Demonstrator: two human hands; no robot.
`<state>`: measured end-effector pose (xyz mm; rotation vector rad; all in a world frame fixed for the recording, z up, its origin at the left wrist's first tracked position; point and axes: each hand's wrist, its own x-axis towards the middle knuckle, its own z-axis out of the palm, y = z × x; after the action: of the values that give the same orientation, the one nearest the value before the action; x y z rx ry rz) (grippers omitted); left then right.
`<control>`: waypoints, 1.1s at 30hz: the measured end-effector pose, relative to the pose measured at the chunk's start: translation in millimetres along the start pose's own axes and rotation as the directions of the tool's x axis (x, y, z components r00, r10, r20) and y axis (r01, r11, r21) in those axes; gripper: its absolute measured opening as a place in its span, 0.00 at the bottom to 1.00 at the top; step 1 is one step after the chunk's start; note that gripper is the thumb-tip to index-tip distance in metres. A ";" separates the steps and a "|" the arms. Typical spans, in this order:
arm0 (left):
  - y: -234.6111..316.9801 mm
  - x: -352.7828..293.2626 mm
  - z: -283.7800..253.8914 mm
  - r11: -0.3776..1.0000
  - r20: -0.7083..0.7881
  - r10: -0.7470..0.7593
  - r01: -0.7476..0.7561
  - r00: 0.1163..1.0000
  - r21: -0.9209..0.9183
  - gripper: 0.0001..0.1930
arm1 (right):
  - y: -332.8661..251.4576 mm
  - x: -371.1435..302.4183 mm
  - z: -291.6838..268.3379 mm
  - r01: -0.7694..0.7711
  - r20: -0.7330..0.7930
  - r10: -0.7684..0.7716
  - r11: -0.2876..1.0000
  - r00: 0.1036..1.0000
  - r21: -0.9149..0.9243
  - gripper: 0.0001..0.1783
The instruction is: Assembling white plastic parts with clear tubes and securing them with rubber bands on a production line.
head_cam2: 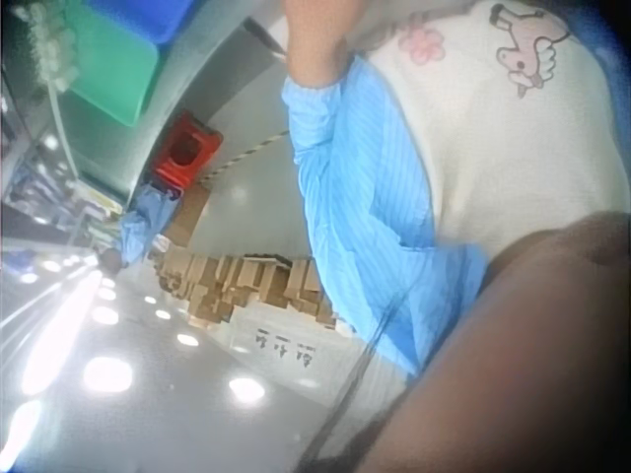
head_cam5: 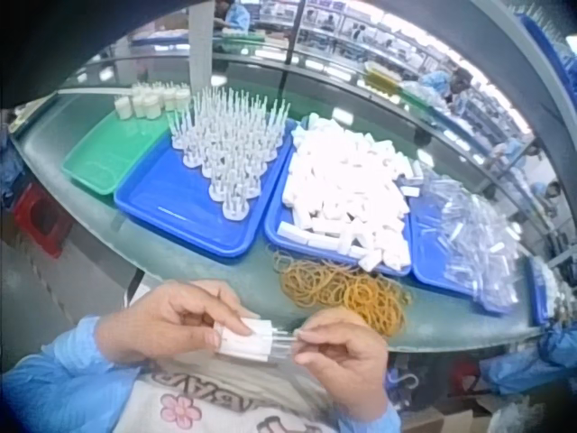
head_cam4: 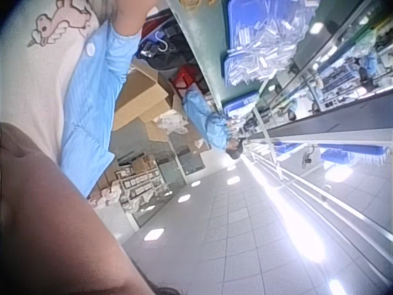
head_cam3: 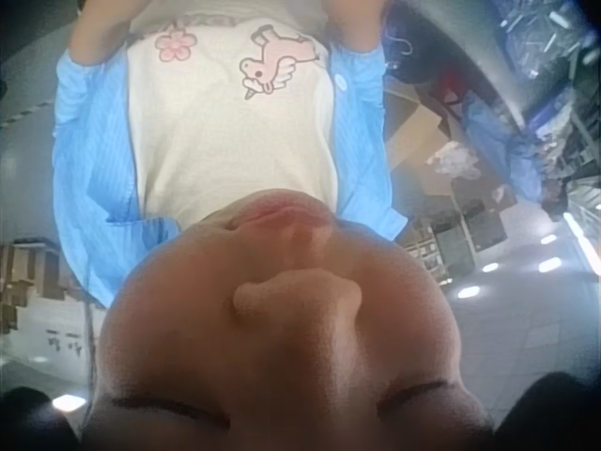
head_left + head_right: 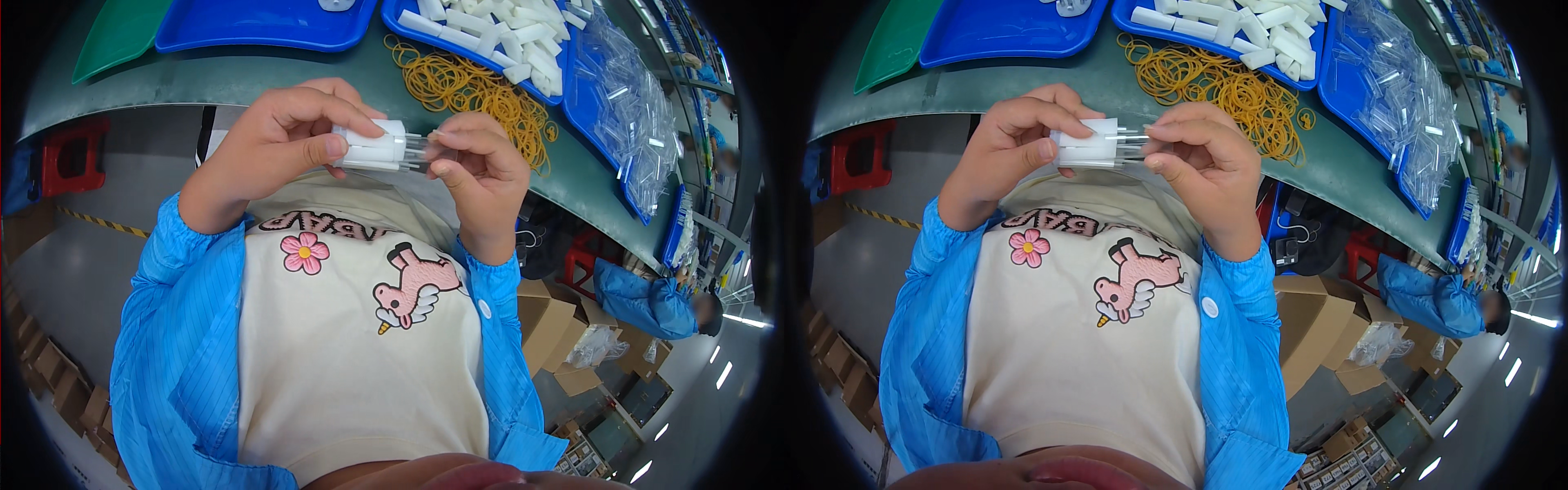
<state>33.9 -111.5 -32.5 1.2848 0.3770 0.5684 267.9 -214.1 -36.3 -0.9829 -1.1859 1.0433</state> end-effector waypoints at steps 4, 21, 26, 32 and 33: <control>-6.6 0.7 3.9 0.998 -0.047 0.009 -0.012 0.999 -0.058 0.17 | 0.7 -1.2 3.1 -0.013 -0.032 0.014 1.000 0.999 0.021 0.15; -23.9 12.1 18.3 0.956 -0.108 0.237 -0.251 0.966 -0.150 0.19 | 11.6 3.3 18.7 0.186 -0.243 -0.229 0.965 0.943 -0.187 0.20; -32.6 13.3 19.0 0.945 -0.133 0.291 -0.306 0.948 -0.118 0.20 | 18.2 9.8 27.3 0.283 -0.223 -0.346 0.920 0.912 -0.271 0.23; -40.0 6.1 15.9 0.939 -0.137 0.312 -0.328 0.940 -0.108 0.19 | 18.9 7.2 44.2 0.273 -0.151 -0.312 0.933 0.938 -0.232 0.24; -40.3 4.4 15.8 0.938 -0.156 0.312 -0.330 0.937 -0.107 0.19 | 18.8 7.8 43.5 0.264 -0.123 -0.302 0.931 0.945 -0.254 0.24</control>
<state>53.8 -128.4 -67.3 1.1895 0.2368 0.9485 223.3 -200.0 -47.5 -1.0197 -1.2914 0.5921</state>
